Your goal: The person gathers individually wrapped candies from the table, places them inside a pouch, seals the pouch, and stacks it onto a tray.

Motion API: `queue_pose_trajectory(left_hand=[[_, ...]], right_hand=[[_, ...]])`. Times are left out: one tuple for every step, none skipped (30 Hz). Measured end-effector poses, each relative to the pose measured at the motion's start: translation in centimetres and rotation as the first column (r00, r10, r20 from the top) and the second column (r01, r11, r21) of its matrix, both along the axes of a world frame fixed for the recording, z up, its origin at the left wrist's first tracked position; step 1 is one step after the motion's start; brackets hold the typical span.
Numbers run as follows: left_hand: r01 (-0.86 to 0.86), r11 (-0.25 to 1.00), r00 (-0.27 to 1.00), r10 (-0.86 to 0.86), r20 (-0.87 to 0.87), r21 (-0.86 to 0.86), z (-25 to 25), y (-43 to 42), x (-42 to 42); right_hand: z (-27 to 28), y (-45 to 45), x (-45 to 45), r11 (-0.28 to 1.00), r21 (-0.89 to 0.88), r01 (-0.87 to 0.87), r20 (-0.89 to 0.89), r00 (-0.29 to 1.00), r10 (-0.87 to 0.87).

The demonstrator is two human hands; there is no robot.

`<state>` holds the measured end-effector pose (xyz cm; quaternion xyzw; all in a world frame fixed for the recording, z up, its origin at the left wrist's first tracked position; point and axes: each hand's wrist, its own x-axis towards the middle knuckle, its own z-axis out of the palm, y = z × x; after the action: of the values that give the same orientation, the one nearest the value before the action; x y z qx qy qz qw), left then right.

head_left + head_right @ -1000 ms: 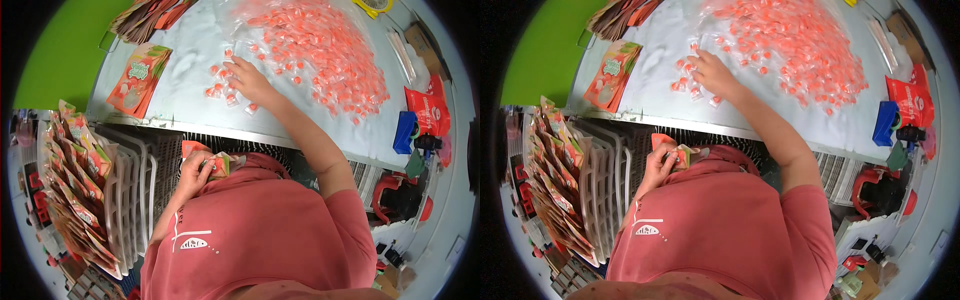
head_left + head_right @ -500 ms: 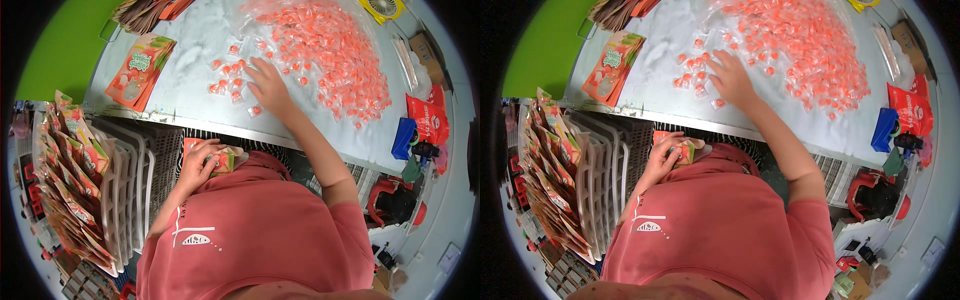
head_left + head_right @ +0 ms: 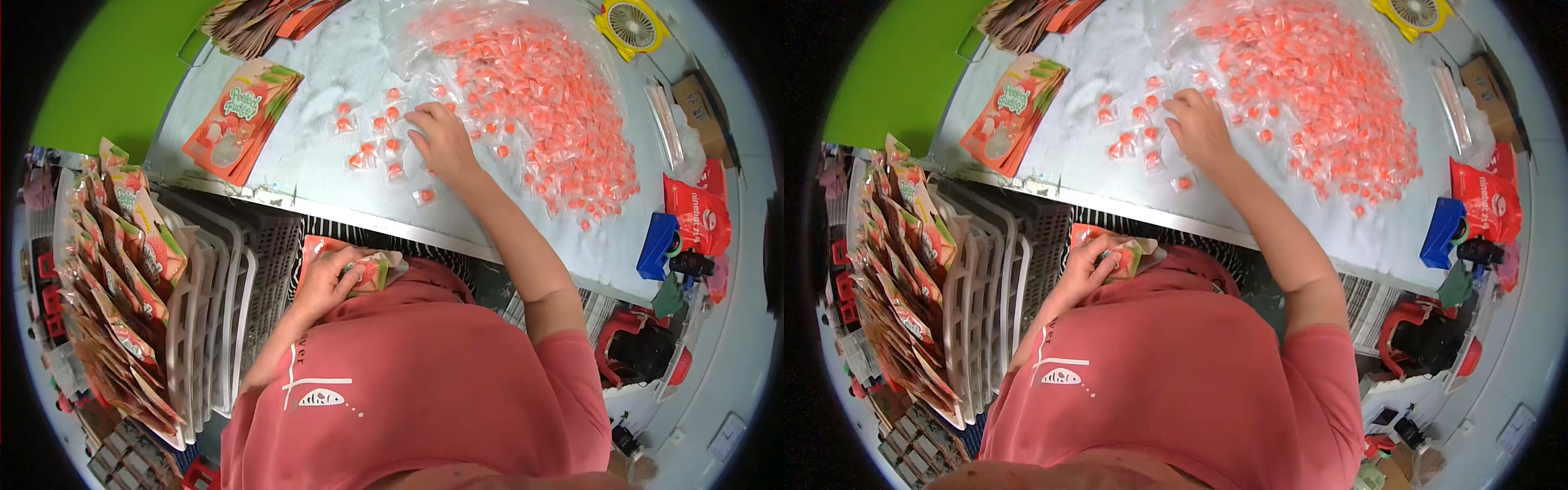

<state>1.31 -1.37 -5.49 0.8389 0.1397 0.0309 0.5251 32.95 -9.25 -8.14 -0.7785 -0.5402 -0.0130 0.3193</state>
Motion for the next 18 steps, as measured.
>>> queue_pose_trajectory(left_hand=[[0.000,1.000,1.000,0.000,0.000,0.000,0.1,-0.1,0.1],[0.011,1.000,1.000,-0.011,0.025,0.001,0.4,0.0,0.3],[0.020,1.000,0.999,-0.020,0.043,-0.006,0.5,-0.2,0.2],[0.015,1.000,0.999,-0.015,0.044,-0.004,0.4,-0.1,0.3],[0.025,1.000,0.999,-0.026,0.036,0.009,0.1,-0.2,0.1],[0.038,0.999,0.999,-0.038,0.032,0.026,0.0,-0.1,0.1],[0.034,0.999,0.999,-0.035,0.036,0.028,0.0,-0.1,0.2],[0.035,0.999,0.999,-0.035,0.042,0.018,0.1,-0.2,0.2],[0.035,0.999,0.998,-0.036,0.048,0.010,0.1,-0.3,0.2],[0.031,0.999,0.998,-0.032,0.048,0.009,0.0,-0.3,0.1],[0.024,1.000,0.998,-0.023,0.056,-0.009,-0.2,-0.4,0.1],[0.014,1.000,0.998,-0.013,0.065,-0.023,-0.3,-0.3,0.1],[0.005,1.000,0.998,-0.004,0.062,-0.023,-0.2,-0.2,0.1],[0.009,0.999,0.998,-0.007,0.056,-0.035,-0.1,-0.2,0.0],[0.013,0.999,0.999,-0.011,0.051,-0.042,0.1,0.0,-0.1],[0.002,0.999,0.999,-0.001,0.048,-0.034,0.1,0.1,-0.4],[0.007,1.000,0.999,-0.006,0.050,-0.014,0.0,0.1,-0.6],[0.014,1.000,0.998,-0.014,0.055,0.004,0.0,0.3,-0.7]], right_hand=[[0.4,0.4,-0.1,1.000,0.000,0.000,0.000,1.000,0.000],[0.9,1.4,-0.2,0.999,0.030,0.021,0.051,0.998,-0.022],[1.2,1.9,-0.6,0.998,0.052,0.038,0.094,0.995,-0.043],[1.4,2.5,-0.5,0.998,0.054,0.033,0.096,0.995,-0.038],[1.3,2.8,-0.7,0.999,0.022,0.041,0.006,0.999,-0.042],[1.3,3.3,-0.6,0.999,-0.006,0.050,-0.078,0.996,-0.050],[1.3,3.7,-0.3,0.999,-0.004,0.046,-0.075,0.996,-0.046],[1.1,4.1,-0.2,0.998,-0.052,0.029,-0.142,0.989,-0.036],[0.8,4.5,0.0,0.995,-0.098,0.008,-0.207,0.978,-0.028],[0.2,5.1,0.1,0.995,-0.099,0.004,-0.208,0.978,-0.024],[-0.6,6.0,0.2,0.996,-0.087,-0.012,-0.177,0.984,-0.004],[-1.1,7.1,0.4,0.997,-0.072,-0.029,-0.145,0.989,0.019],[-1.5,8.4,0.4,0.997,-0.072,-0.039,-0.148,0.989,0.028],[-1.9,9.7,0.1,0.999,-0.021,-0.044,-0.176,0.984,0.039],[-1.5,10.6,-0.4,0.998,0.035,-0.047,-0.201,0.978,0.053],[-1.0,11.1,-0.7,0.997,0.043,-0.057,-0.204,0.977,0.065],[-0.4,11.4,-0.8,0.997,0.069,-0.041,-0.300,0.952,0.060],[0.2,11.5,-0.8,0.996,0.091,-0.020,-0.390,0.919,0.054]])
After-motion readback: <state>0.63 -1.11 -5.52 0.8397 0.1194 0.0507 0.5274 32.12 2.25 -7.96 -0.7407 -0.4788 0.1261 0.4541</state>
